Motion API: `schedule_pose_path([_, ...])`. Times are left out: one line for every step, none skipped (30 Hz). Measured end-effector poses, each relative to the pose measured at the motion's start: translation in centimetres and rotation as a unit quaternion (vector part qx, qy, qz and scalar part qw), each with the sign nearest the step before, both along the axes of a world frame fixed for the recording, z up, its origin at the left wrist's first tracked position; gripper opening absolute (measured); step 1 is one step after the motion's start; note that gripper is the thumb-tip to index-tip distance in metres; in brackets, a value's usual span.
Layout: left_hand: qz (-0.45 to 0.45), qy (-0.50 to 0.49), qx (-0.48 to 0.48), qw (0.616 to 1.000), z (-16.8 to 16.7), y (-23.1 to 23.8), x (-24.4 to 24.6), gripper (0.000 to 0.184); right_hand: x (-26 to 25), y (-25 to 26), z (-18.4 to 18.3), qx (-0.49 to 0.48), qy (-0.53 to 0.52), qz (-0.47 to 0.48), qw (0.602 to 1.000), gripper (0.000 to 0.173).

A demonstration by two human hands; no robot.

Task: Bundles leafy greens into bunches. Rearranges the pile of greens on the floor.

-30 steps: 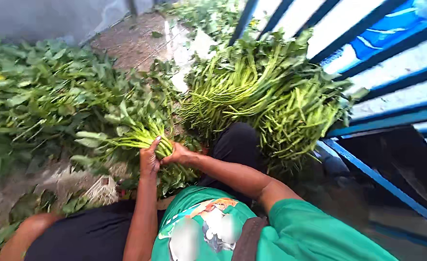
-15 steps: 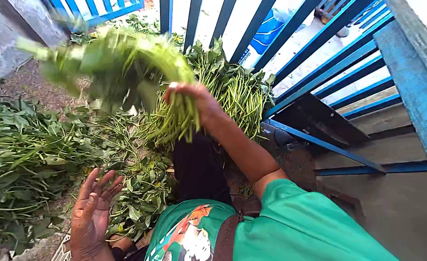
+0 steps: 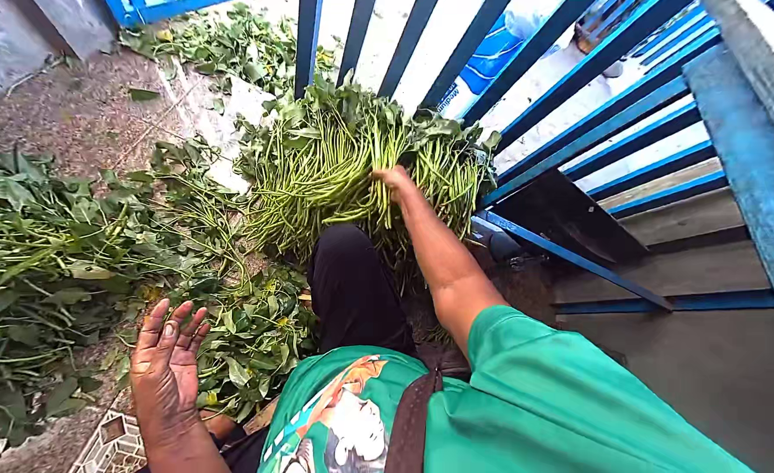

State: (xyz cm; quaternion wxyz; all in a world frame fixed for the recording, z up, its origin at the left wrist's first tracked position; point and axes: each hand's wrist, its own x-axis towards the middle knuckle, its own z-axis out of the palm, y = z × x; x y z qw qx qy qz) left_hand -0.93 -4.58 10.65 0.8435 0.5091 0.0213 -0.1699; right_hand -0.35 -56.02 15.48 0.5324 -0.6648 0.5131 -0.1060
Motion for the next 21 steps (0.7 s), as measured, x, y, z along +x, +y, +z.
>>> schedule_pose_path([0.003,0.004,0.002,1.000,-0.1,0.0,0.0,0.039,-0.3,0.0,-0.5,0.041,-0.003,-0.002,0.999,0.057])
schedule_pose_path([0.005,0.011,0.003,1.000,-0.3,0.0,0.0,0.038,0.0,-0.1,-0.3,0.061,-0.024,-0.010,0.998,0.055])
schedule_pose_path([0.008,0.020,0.000,1.000,-0.4,0.1,0.0,0.038,0.2,-0.1,-0.1,0.064,-0.047,-0.024,0.997,0.054])
schedule_pose_path([0.011,0.029,-0.003,1.000,-0.4,0.2,0.0,0.038,0.3,-0.1,-0.1,0.050,-0.065,-0.037,0.996,0.056])
schedule_pose_path([0.014,0.035,-0.004,0.999,-0.3,0.1,0.0,0.038,0.4,0.0,0.0,0.022,-0.077,-0.046,0.996,0.063])
schedule_pose_path([0.017,0.039,-0.004,0.999,-0.1,0.0,0.0,0.038,0.3,0.0,0.1,-0.017,-0.084,-0.049,0.995,0.074])
schedule_pose_path([0.021,0.041,-0.004,0.999,0.1,0.0,0.0,0.038,0.1,0.3,-0.1,-0.062,-0.089,-0.055,0.993,0.084])
schedule_pose_path([0.027,0.045,0.001,0.999,0.3,0.1,-0.1,0.037,-0.3,0.7,-0.5,-0.106,-0.097,-0.064,0.988,0.092])
schedule_pose_path([0.037,0.051,0.005,0.998,0.5,0.3,0.0,0.037,-0.7,1.4,-1.1,-0.152,-0.108,-0.074,0.980,0.098])
schedule_pose_path([0.051,0.057,0.010,0.997,0.8,0.4,0.0,0.035,-1.0,1.9,-1.5,-0.212,-0.112,-0.080,0.968,0.104])
schedule_pose_path([0.067,0.064,0.011,0.996,0.9,0.5,0.2,0.035,-1.5,2.3,-1.6,-0.282,-0.103,-0.072,0.951,0.112])
schedule_pose_path([0.081,0.071,0.013,0.994,0.9,0.7,0.3,0.034,-1.9,3.0,-0.8,-0.343,-0.087,-0.053,0.934,0.115])
schedule_pose_path([0.093,0.080,0.015,0.992,1.0,0.8,0.5,0.034,-2.1,4.0,0.6,-0.395,-0.067,-0.029,0.916,0.113])
schedule_pose_path([0.107,0.090,0.016,0.990,1.0,0.9,0.9,0.033,-1.7,5.2,2.3,-0.442,-0.059,0.007,0.895,0.105])
schedule_pose_path([0.122,0.099,0.013,0.988,1.0,0.9,1.4,0.032,-0.7,6.3,4.0,-0.473,-0.076,0.056,0.876,0.091])
schedule_pose_path([0.132,0.104,0.010,0.986,1.0,1.0,1.9,0.031,0.9,7.6,5.3,-0.486,-0.111,0.117,0.859,0.075])
schedule_pose_path([0.138,0.106,0.009,0.985,0.8,1.0,2.3,0.030,3.0,9.0,6.1,-0.474,-0.154,0.181,0.848,0.060])
schedule_pose_path([0.140,0.106,0.011,0.984,0.8,0.9,2.8,0.029,5.5,10.7,6.4,-0.435,-0.188,0.243,0.846,0.049])
schedule_pose_path([0.138,0.104,0.019,0.985,0.8,0.7,3.2,0.029,8.2,12.8,6.2,-0.376,-0.210,0.296,0.852,0.044])
schedule_pose_path([0.134,0.104,0.028,0.985,0.8,0.6,3.6,0.029,11.0,15.1,5.0,-0.298,-0.229,0.333,0.865,0.041])
schedule_pose_path([0.132,0.107,0.035,0.985,0.8,0.6,3.9,0.030,13.4,17.5,3.0,-0.196,-0.234,0.352,0.885,0.040])
